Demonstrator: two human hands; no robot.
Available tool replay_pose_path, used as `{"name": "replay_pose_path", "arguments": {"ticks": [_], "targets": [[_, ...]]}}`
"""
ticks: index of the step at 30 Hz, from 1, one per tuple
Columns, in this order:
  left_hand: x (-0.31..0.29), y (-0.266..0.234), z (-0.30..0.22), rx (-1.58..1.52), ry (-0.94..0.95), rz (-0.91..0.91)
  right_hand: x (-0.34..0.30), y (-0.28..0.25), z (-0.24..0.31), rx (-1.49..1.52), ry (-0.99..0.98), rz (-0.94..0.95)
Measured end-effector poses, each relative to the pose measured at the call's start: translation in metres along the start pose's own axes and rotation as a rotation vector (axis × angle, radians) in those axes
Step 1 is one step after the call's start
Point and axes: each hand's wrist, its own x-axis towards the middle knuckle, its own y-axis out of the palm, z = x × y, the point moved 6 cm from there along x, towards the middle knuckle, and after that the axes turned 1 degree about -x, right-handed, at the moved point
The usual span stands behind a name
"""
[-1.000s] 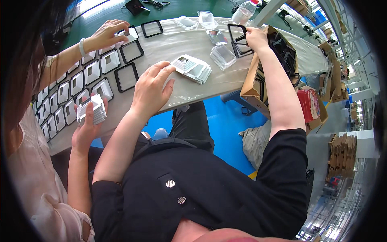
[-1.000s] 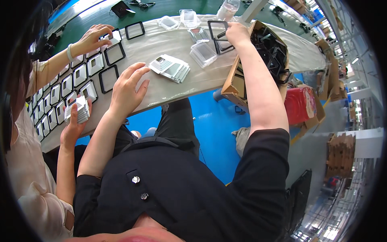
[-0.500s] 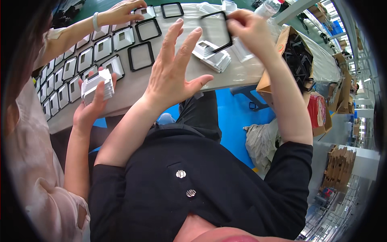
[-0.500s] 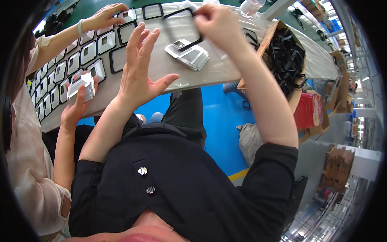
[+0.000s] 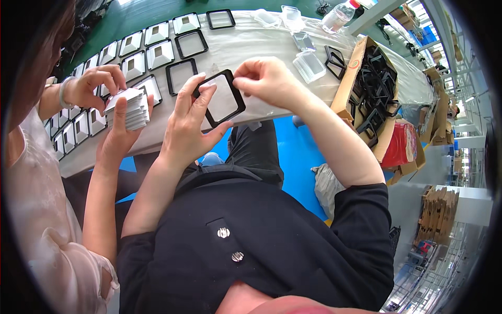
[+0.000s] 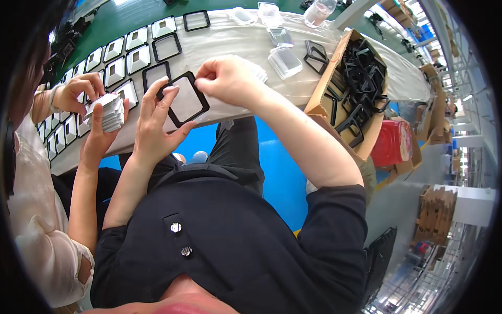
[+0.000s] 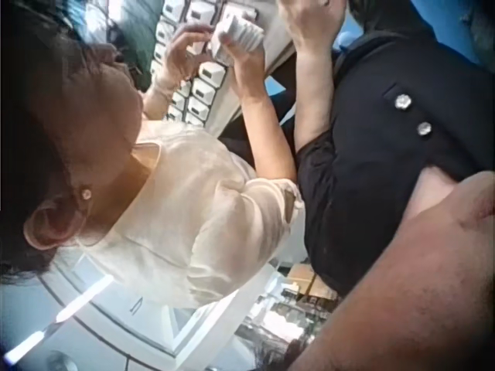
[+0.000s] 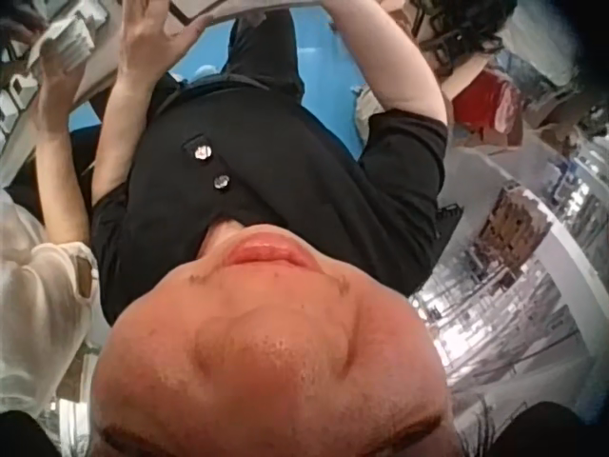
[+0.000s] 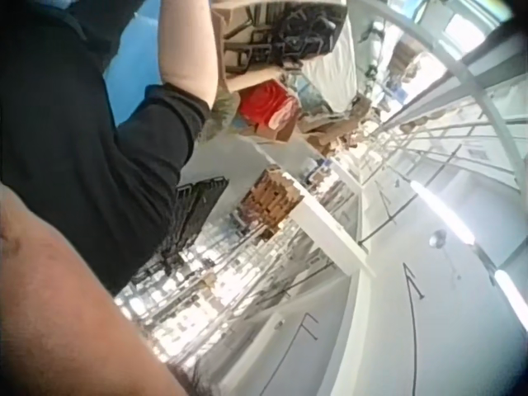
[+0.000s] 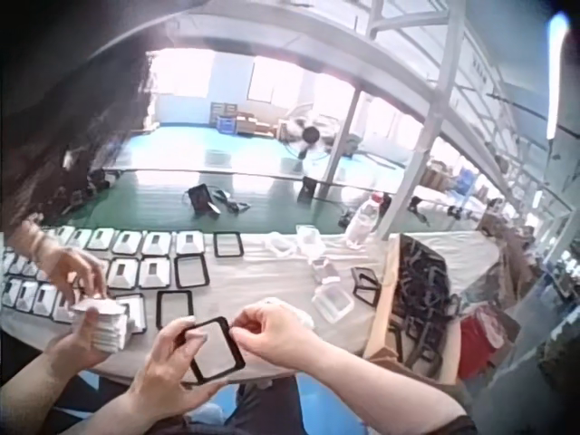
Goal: The person assembles components by fitting transparent covers into black frames, pressing them securely into place by hand, and setting the assembled pieces onto the table.
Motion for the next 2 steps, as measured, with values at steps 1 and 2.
{"name": "replay_pose_path", "arguments": {"ticks": [1,2], "targets": [[-0.0039,0.0015,0.0049,-0.004,-0.027,0.011,0.0039,-0.0131,0.0002,0.018,-0.056,-0.051],[-0.0074,0.0025,0.0095,-0.008,-0.053,0.022,0.0053,-0.0129,0.0003,0.015,-0.058,-0.049]]}}
